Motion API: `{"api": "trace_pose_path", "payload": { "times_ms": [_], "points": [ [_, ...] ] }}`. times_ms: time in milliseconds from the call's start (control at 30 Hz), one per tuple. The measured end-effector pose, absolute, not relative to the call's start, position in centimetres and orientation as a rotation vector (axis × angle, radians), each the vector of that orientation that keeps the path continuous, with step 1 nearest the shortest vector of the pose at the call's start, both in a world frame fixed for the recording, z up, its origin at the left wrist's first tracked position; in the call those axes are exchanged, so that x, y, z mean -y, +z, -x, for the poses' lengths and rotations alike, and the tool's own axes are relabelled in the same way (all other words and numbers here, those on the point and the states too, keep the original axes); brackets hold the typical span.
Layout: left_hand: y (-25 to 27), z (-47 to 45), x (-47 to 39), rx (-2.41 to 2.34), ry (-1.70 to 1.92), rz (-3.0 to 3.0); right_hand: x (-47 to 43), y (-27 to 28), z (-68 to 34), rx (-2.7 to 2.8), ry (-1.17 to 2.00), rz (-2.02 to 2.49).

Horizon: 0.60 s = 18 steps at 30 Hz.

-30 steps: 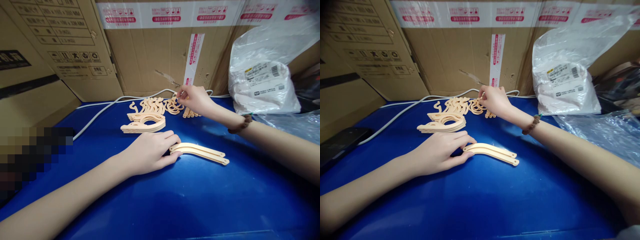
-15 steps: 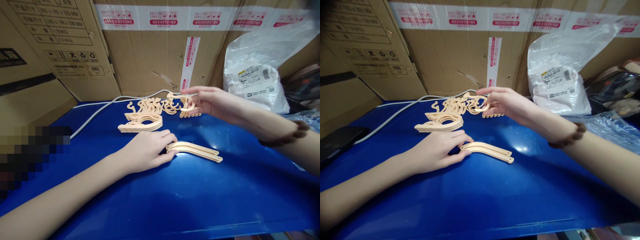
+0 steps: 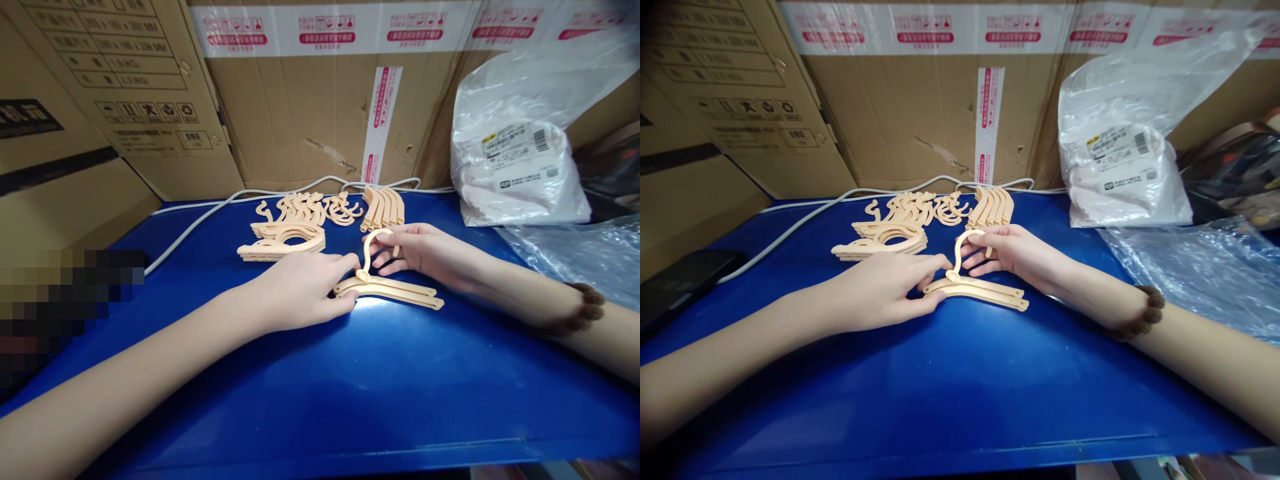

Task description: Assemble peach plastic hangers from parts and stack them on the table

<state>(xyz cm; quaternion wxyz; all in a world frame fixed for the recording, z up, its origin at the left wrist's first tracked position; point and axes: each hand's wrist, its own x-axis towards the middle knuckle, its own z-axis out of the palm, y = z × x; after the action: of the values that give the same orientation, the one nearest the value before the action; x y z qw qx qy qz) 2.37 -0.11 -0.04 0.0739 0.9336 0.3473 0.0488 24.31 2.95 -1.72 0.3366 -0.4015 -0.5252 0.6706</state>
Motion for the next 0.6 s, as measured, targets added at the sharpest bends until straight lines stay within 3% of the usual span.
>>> {"api": "trace_pose_path", "payload": {
  "times_ms": [600],
  "points": [
    [-1.7,-1.7,0.6,-0.979,0.361,-2.895,-2.9,-2.5,-24.6,1.288,1.832,0.941]
  ]
}}
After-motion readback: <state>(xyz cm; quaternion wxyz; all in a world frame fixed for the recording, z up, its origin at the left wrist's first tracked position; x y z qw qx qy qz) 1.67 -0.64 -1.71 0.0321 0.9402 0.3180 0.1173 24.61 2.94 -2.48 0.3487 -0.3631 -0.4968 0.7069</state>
